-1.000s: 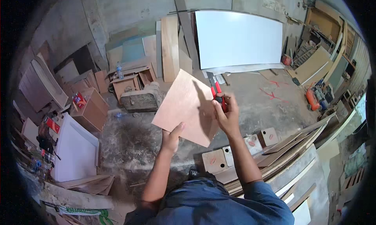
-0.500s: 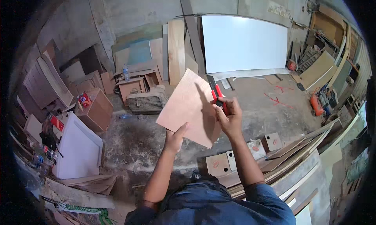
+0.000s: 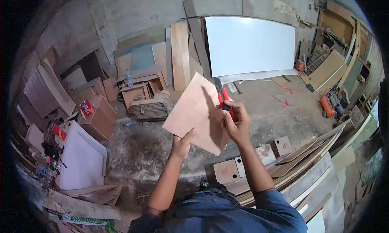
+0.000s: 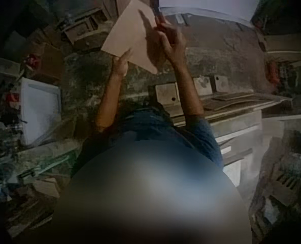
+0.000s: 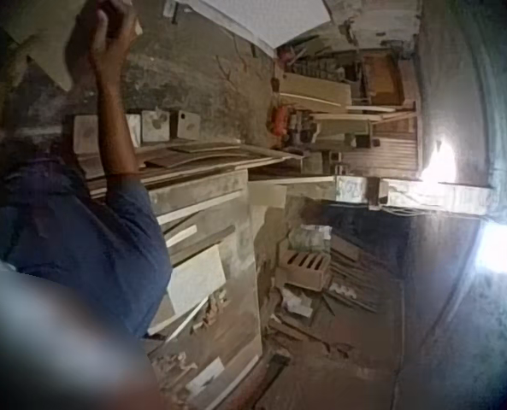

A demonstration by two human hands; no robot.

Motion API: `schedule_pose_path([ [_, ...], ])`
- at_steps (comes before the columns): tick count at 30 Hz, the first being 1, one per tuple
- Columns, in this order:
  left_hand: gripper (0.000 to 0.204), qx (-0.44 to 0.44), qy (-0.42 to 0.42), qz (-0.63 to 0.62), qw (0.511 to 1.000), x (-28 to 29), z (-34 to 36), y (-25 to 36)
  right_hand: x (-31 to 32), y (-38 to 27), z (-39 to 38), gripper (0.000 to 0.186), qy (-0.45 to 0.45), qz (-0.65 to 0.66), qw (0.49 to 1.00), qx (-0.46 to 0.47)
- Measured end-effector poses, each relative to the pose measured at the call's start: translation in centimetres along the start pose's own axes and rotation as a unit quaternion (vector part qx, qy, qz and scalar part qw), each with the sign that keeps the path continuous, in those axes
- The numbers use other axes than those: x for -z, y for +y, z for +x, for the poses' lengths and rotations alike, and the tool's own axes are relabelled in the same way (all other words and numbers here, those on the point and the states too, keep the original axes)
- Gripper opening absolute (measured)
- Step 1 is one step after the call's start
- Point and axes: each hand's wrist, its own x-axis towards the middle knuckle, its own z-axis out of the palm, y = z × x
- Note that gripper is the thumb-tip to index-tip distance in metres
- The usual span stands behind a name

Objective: Trim or scrape the edges of a plywood board using a utility knife.

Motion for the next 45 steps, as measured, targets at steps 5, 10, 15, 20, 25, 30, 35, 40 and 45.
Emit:
schedule_pose_path([
  [5,0.049,0.017,0.012,0.028,0.999,0.2,0.1,-0.2,0.0,0.5,-0.2,0.022,0.022,0.023,0.999,-0.017],
  [10,0.048,0.022,0.005,0.013,1.000,0.0,0.0,-0.1,-0.1,0.5,-0.3,0.025,0.048,0.040,0.998,-0.030],
  [15,0.051,0.014,0.008,0.017,1.000,0.1,0.0,0.0,-0.2,0.3,-0.1,0.026,0.058,0.032,0.997,-0.029],
  [20,0.052,0.009,0.023,0.032,0.999,0.4,0.0,0.1,-0.2,0.2,0.1,0.031,0.057,-0.004,0.998,-0.011],
  [25,0.052,0.014,0.029,0.031,0.999,0.6,0.2,0.0,-0.1,-0.2,0.0,0.037,0.034,0.067,0.995,-0.062],
  [30,0.051,0.039,0.034,0.009,0.999,1.2,0.2,-0.4,-0.3,0.1,0.0,0.037,0.038,0.062,0.996,-0.060],
  [35,0.055,0.019,0.046,0.029,0.998,1.3,0.2,-0.4,-0.3,0.9,0.0,0.034,0.036,0.037,0.998,-0.048],
  [40,0.056,0.002,0.039,0.022,0.999,1.0,0.3,0.1,-0.5,1.2,0.0,0.035,0.036,0.031,0.998,-0.036],
  [45,0.057,0.035,0.047,0.012,0.998,1.9,0.4,-0.4,-0.6,1.7,0.1,0.035,0.033,0.017,0.999,-0.025],
])
